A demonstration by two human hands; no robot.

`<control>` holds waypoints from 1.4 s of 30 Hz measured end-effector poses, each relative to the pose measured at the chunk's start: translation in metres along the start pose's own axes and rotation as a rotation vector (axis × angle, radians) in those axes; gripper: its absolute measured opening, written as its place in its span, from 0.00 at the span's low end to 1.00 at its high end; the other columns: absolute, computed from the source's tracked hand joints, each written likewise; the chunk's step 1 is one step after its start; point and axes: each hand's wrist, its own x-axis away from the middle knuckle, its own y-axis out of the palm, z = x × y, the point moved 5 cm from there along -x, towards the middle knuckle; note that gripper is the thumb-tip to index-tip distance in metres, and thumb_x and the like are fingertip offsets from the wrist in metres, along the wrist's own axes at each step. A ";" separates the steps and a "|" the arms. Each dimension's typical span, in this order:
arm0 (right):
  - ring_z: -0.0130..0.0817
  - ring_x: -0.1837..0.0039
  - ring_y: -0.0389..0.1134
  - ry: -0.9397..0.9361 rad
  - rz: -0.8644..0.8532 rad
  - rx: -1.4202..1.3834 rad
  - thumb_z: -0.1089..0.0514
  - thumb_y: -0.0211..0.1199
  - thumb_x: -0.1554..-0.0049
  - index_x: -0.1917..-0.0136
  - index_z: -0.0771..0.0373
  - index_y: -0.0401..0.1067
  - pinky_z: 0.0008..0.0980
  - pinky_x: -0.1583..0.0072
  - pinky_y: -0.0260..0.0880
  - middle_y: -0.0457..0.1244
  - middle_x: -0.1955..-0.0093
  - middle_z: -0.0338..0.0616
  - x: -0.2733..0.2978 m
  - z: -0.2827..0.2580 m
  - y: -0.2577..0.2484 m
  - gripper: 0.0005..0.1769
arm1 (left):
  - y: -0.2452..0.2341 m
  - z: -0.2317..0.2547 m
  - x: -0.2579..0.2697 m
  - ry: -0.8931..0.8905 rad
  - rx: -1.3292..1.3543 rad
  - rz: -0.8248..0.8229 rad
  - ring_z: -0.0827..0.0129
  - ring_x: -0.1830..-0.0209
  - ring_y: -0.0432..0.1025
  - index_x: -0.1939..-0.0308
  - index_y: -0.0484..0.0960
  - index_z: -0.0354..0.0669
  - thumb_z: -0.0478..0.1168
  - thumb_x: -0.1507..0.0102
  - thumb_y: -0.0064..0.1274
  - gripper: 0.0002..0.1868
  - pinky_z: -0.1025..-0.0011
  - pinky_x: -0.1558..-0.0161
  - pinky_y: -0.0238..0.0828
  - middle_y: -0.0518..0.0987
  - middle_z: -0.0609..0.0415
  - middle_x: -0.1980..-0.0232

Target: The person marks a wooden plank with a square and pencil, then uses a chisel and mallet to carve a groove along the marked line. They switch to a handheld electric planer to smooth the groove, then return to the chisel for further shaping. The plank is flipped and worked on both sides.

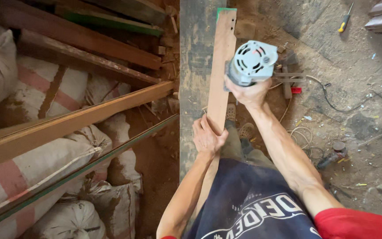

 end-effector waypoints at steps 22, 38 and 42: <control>0.37 0.43 0.72 -0.312 0.008 0.308 0.63 0.79 0.49 0.37 0.67 0.68 0.37 0.37 0.73 0.69 0.45 0.45 0.010 0.057 0.033 0.30 | 0.001 -0.001 0.000 0.092 0.051 0.058 0.45 0.44 0.66 0.33 0.67 0.33 0.51 0.54 0.69 0.50 0.54 0.41 0.69 0.69 0.40 0.44; 0.39 0.44 0.73 -0.370 0.118 0.257 0.58 0.81 0.49 0.36 0.68 0.68 0.39 0.38 0.74 0.69 0.45 0.44 -0.026 0.074 0.028 0.33 | 0.001 0.000 -0.002 0.077 0.050 0.062 0.46 0.44 0.66 0.33 0.67 0.34 0.51 0.55 0.69 0.50 0.55 0.42 0.69 0.70 0.41 0.43; 0.38 0.44 0.76 -0.254 0.079 0.227 0.54 0.84 0.50 0.39 0.67 0.71 0.39 0.39 0.77 0.70 0.46 0.46 -0.040 0.068 0.013 0.32 | 0.001 0.001 0.002 0.060 0.047 0.069 0.47 0.44 0.67 0.34 0.68 0.35 0.52 0.55 0.68 0.49 0.55 0.42 0.69 0.71 0.41 0.45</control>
